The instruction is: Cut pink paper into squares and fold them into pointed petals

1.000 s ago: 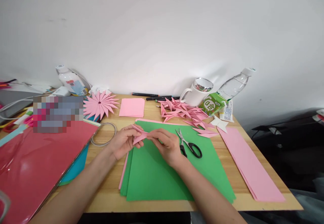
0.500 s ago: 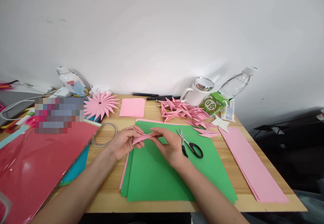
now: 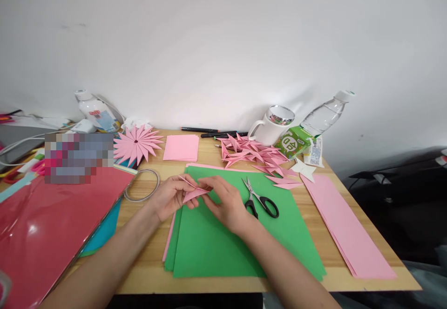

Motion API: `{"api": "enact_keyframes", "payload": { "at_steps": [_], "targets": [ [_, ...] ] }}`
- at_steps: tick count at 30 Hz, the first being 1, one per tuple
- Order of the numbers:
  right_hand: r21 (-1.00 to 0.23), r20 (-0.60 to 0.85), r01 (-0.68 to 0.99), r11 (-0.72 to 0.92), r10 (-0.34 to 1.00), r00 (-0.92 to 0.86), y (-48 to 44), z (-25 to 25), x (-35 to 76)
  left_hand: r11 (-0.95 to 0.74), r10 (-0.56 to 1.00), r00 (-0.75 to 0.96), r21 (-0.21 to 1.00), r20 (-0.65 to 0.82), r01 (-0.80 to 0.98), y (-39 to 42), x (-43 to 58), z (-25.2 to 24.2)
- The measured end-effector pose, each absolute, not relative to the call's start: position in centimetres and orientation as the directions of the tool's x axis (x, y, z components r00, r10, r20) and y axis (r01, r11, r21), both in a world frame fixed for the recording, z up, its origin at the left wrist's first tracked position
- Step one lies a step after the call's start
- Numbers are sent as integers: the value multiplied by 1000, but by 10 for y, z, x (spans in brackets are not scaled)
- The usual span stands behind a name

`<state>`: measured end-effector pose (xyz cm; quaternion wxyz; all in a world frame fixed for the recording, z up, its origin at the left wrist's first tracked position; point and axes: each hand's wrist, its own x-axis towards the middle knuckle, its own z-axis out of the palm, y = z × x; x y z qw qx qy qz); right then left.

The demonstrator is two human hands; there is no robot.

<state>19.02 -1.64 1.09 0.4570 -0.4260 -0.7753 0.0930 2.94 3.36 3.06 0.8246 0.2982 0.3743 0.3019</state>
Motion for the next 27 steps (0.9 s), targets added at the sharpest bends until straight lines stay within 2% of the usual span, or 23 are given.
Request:
{"api": "enact_keyframes", "payload": {
  "at_steps": [3,7,12,16,19,22,24,27],
  "targets": [
    [-531,639,588,611,744,-196,-17,11,188,692,671,561,680,-484,-241,33,31,29],
    [-501,625,582,641,733,-269,-16,9,188,713,663,546,655,-512,-252,33,31,26],
    [-561,600,530,635,754,-269,-15,1,191,672,683,556,705,-473,-225,32,30,29],
    [-657,505,467,592,805,-309,-16,3,192,547,765,507,816,-397,-186,30,30,30],
    [-791,357,381,478,867,-347,-16,10,191,386,855,423,913,-300,-133,29,31,29],
    [-938,246,187,291,941,-232,-15,15,190,278,863,453,959,-226,-50,28,31,33],
    [-977,164,113,184,973,-166,-14,14,189,237,842,499,972,-203,-5,27,31,36],
    [-985,89,134,106,988,-126,-12,9,189,179,849,499,983,-175,39,26,31,37]
  ]
}}
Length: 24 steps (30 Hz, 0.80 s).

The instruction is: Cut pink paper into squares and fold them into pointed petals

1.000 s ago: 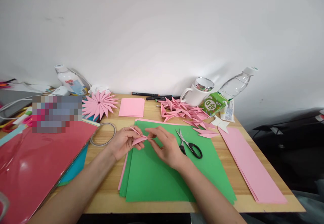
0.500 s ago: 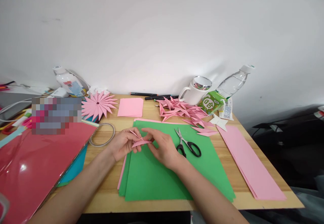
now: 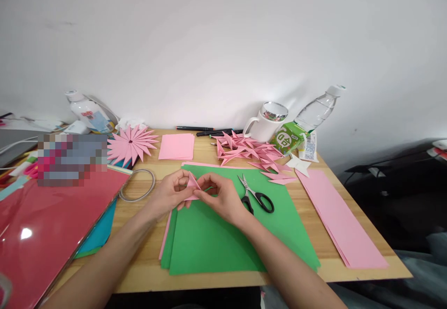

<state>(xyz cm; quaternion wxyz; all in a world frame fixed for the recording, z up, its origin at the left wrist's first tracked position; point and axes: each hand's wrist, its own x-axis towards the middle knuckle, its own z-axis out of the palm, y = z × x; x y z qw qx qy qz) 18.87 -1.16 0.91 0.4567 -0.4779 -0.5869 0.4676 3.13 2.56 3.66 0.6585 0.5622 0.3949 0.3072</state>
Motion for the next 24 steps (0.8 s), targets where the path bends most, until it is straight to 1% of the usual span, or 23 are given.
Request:
{"api": "enact_keyframes", "payload": {
  "at_steps": [5,9,12,16,18,21,24],
  "targets": [
    [-999,18,48,21,998,-65,-7,4,187,182,889,419,982,-183,43,25,34,25],
    [-998,-63,27,-62,997,-52,-5,6,187,145,918,370,989,-141,17,23,37,19],
    [-994,-107,17,-106,993,-41,-6,7,186,164,917,364,986,-161,25,21,38,20],
    [-992,-121,-25,-121,993,2,-7,8,185,200,897,403,980,-183,0,20,39,23],
    [-992,-120,-40,-119,993,22,-7,8,186,247,884,425,967,-196,-67,22,39,24],
    [-993,-105,-61,-102,994,45,-7,10,188,406,837,469,895,-283,-185,25,37,24],
    [-996,-58,-66,-53,996,66,-8,11,187,574,740,541,795,-400,-197,28,33,23]
  ]
}}
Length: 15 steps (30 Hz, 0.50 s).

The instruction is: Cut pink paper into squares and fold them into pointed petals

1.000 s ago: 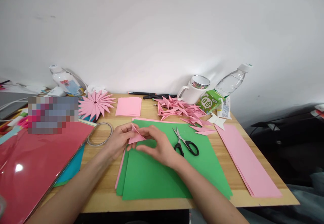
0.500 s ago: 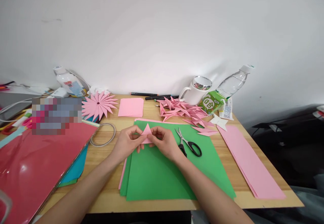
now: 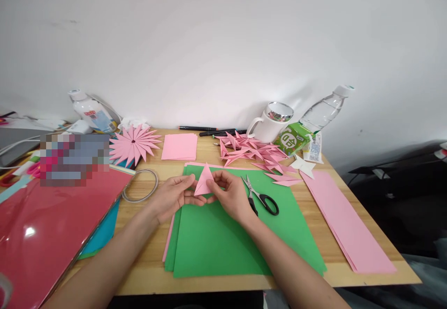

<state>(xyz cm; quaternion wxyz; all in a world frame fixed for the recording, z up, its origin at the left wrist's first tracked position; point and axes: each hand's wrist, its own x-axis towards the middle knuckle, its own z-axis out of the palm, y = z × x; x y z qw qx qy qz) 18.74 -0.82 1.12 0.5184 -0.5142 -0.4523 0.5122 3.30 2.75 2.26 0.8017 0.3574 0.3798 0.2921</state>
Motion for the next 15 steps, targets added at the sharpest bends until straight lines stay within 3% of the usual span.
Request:
{"api": "enact_keyframes", "payload": {
  "at_steps": [5,15],
  "targets": [
    [-999,32,8,31,996,84,-11,12,185,699,587,667,704,-460,-129,29,30,23],
    [-999,4,-42,7,998,67,-8,12,188,688,602,661,711,-447,-146,30,30,23]
  ]
}}
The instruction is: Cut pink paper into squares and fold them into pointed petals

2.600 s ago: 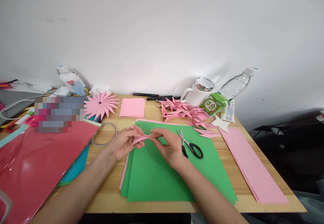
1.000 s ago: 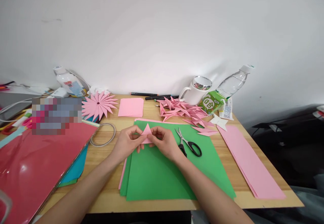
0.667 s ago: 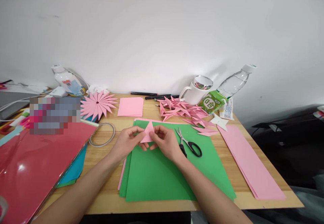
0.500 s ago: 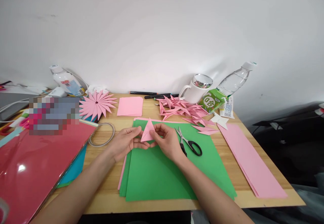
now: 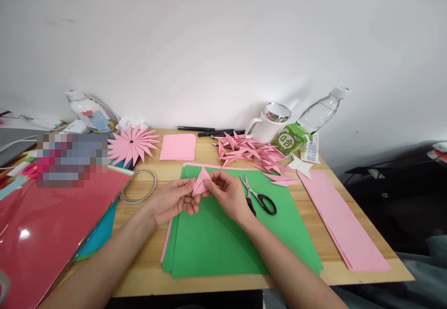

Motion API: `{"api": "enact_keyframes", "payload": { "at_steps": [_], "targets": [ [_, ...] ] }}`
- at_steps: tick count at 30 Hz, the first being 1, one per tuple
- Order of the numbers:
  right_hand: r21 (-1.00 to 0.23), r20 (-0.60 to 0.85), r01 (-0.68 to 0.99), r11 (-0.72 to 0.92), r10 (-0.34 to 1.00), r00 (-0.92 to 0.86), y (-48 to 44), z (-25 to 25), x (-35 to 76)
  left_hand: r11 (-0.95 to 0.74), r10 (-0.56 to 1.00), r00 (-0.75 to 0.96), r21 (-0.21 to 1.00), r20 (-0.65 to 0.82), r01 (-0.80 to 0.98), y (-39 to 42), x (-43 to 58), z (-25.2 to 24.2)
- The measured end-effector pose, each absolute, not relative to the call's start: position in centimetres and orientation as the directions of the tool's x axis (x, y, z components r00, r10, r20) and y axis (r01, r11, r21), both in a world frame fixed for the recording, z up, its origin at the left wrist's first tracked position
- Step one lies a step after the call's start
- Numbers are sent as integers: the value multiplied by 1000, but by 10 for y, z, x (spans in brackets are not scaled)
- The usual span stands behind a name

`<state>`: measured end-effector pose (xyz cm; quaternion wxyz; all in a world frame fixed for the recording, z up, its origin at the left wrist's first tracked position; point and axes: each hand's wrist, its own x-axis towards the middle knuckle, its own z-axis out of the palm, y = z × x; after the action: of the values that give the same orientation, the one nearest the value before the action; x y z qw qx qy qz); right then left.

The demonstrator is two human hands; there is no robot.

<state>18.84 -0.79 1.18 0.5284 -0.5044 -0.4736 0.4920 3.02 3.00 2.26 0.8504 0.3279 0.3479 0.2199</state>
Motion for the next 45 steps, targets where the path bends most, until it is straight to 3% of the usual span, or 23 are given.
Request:
{"api": "enact_keyframes", "payload": {
  "at_steps": [16,25,45],
  "targets": [
    [-994,90,-73,88,995,-34,-8,12,188,775,580,596,602,-556,-193,35,27,22],
    [-999,36,16,36,999,-26,-8,13,191,715,587,637,688,-498,-121,32,27,21],
    [-999,-15,-29,-18,996,-83,-5,17,194,731,582,610,674,-538,-104,34,26,21]
  ]
}}
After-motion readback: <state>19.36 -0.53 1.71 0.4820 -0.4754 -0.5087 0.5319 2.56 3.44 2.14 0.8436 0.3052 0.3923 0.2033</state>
